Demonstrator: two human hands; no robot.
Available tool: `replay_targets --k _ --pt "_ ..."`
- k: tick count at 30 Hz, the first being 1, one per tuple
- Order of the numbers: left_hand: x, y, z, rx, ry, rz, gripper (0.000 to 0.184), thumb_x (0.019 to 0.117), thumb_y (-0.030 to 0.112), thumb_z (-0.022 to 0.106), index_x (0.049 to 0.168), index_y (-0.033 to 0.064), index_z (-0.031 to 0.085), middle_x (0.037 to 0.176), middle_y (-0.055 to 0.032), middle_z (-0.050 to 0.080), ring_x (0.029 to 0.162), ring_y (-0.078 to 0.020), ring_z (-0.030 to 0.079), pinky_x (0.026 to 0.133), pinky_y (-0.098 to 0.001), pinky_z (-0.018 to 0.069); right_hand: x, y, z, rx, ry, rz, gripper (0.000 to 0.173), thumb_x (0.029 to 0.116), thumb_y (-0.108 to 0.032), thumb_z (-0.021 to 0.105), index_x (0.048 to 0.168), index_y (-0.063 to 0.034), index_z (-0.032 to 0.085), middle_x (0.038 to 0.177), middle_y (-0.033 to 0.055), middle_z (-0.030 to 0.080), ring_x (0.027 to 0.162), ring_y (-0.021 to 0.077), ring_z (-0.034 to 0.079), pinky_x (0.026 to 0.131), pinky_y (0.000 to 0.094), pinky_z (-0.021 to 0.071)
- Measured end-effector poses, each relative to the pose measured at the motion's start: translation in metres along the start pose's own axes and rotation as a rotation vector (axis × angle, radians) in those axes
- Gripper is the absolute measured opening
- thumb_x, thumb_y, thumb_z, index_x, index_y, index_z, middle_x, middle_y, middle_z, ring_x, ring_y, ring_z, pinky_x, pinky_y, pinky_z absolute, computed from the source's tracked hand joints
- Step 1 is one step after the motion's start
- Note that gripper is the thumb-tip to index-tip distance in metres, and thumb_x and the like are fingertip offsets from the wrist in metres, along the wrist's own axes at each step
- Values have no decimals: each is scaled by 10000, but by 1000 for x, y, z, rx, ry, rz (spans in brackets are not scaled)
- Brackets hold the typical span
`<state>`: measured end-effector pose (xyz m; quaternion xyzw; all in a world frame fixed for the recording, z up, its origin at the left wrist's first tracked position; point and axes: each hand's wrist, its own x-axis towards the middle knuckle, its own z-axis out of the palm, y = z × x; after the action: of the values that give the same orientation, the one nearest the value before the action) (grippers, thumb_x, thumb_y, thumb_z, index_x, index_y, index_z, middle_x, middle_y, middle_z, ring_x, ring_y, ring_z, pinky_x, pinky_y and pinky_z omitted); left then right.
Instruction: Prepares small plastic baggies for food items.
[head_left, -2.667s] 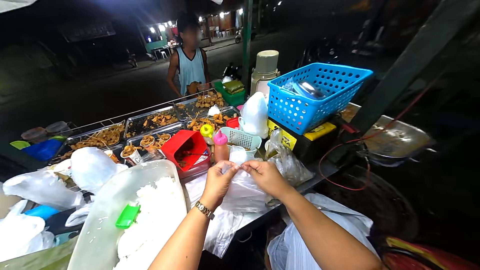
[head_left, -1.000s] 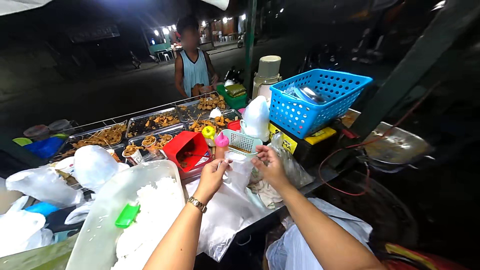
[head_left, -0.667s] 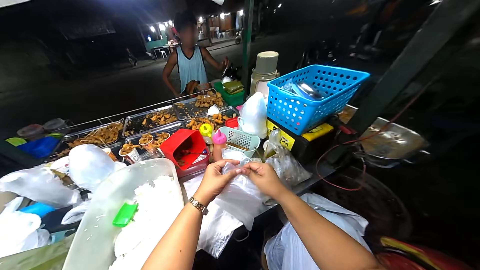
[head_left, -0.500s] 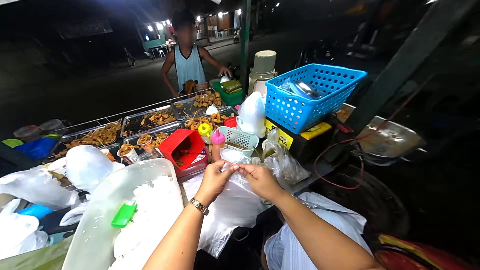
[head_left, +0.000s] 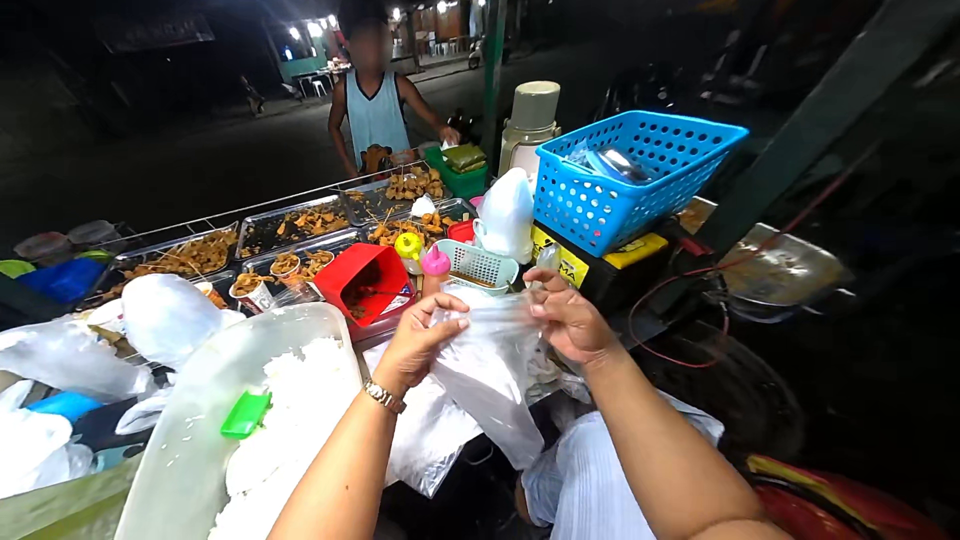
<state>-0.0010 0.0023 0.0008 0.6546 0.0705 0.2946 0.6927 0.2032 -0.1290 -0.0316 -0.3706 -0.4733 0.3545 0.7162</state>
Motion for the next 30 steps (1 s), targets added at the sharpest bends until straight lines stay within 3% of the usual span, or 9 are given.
replay_targets --k 3,5,9,15,17,20,23,27,30 --pt "4 -2 -11 662 -64 153 233 888 44 550 947 8 773 979 -61 703 990 -78 627 900 -256 499 9 -14 -2 -742 -68 -41 267 925 -40 524 936 -61 789 927 17 643 901 53 569 830 244 480" --pt "7 -2 -2 910 -68 14 400 933 62 512 1284 -22 684 1149 -188 675 1088 -215 621 968 -360 482 21 -20 12 -934 -17 72 290 998 -31 507 1106 -19 775 1047 152 617 960 190 578 856 353 489" --pt "20 -24 -4 568 -1 -366 609 1009 40 500 1589 32 317 1533 -184 476 1349 -190 530 1124 -360 431 50 20 14 -778 33 330 352 1033 -36 473 1328 -21 666 1279 203 586 1078 248 596 910 389 514" --pt "28 -45 -3 312 231 -706 291 972 -34 512 1248 12 591 992 -76 612 825 -133 590 737 -315 506 40 91 13 -493 207 648 222 1058 -82 517 1195 49 634 971 120 655 784 130 616 721 312 533" --pt "27 -48 -5 306 251 -701 297 955 -49 520 1235 2 602 1023 -90 628 850 -140 603 747 -318 513 35 77 7 -575 106 549 277 963 6 607 1230 59 661 1190 196 664 1036 209 653 915 379 541" --pt "29 -51 -6 331 240 -689 295 940 -63 527 1223 -9 591 1052 -96 621 870 -133 588 764 -309 497 35 62 3 -584 -122 313 853 759 -10 749 1533 37 394 1584 285 329 1413 321 433 1126 395 427" --pt "28 -53 -3 322 243 -660 215 973 -39 538 1180 -14 592 958 -62 603 808 -108 568 742 -278 482 37 83 22 -518 34 120 868 792 -262 842 1489 56 434 1455 259 513 1312 259 555 1108 373 466" --pt "24 -42 -8 572 162 -585 266 1003 53 550 1247 -13 632 1003 -89 657 806 -113 584 725 -297 484 20 126 24 -522 204 141 692 872 -216 807 1376 143 498 1292 256 635 1206 213 631 1085 328 485" --pt "18 -21 -15 808 193 -440 325 1052 131 475 1271 -7 671 1206 -183 690 1110 -247 653 996 -457 490 15 108 11 -544 76 295 773 861 -240 820 1444 103 444 1396 245 569 1280 217 582 1110 330 465"
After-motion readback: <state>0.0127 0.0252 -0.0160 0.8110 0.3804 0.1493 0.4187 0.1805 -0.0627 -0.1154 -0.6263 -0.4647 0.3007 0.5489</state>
